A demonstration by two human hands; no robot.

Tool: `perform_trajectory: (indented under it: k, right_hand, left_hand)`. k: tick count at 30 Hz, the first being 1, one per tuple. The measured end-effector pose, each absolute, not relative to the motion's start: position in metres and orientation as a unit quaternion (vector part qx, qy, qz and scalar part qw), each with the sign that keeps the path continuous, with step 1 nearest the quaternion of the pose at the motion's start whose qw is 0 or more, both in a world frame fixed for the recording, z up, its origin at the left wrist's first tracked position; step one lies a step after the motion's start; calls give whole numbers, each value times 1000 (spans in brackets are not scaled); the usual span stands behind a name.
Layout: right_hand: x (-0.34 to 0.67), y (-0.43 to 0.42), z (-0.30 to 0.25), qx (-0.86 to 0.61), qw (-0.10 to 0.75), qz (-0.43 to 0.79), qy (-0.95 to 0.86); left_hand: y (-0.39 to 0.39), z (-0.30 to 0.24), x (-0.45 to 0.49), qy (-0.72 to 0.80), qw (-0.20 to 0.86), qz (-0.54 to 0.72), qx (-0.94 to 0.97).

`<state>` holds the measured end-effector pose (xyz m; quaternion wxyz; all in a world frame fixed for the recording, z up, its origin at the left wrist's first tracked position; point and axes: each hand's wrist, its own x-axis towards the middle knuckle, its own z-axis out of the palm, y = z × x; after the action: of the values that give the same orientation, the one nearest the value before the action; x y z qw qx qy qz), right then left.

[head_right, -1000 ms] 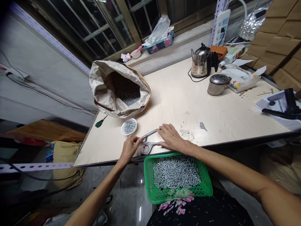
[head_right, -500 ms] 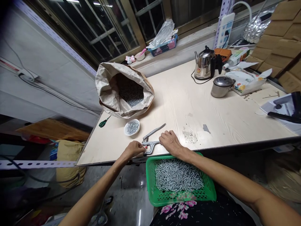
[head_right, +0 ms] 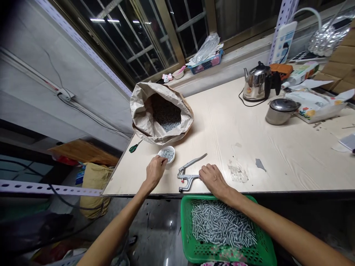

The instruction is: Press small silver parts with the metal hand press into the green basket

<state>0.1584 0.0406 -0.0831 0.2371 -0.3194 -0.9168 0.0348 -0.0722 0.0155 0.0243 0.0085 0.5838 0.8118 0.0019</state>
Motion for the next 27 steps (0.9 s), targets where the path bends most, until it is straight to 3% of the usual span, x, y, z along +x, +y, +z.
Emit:
perform_trajectory:
  k: [11, 19, 27]
  right_hand:
    - [155, 40, -83, -331, 241, 26, -912]
    - [155, 40, -83, -327, 247, 34, -912]
    - [154, 42, -89, -322, 267, 10, -908]
  left_hand:
    - [69, -17, -100, 793, 10, 38, 608]
    - [60, 3, -106, 804, 50, 110, 582]
    - [-1, -9, -81, 756, 117, -57, 641]
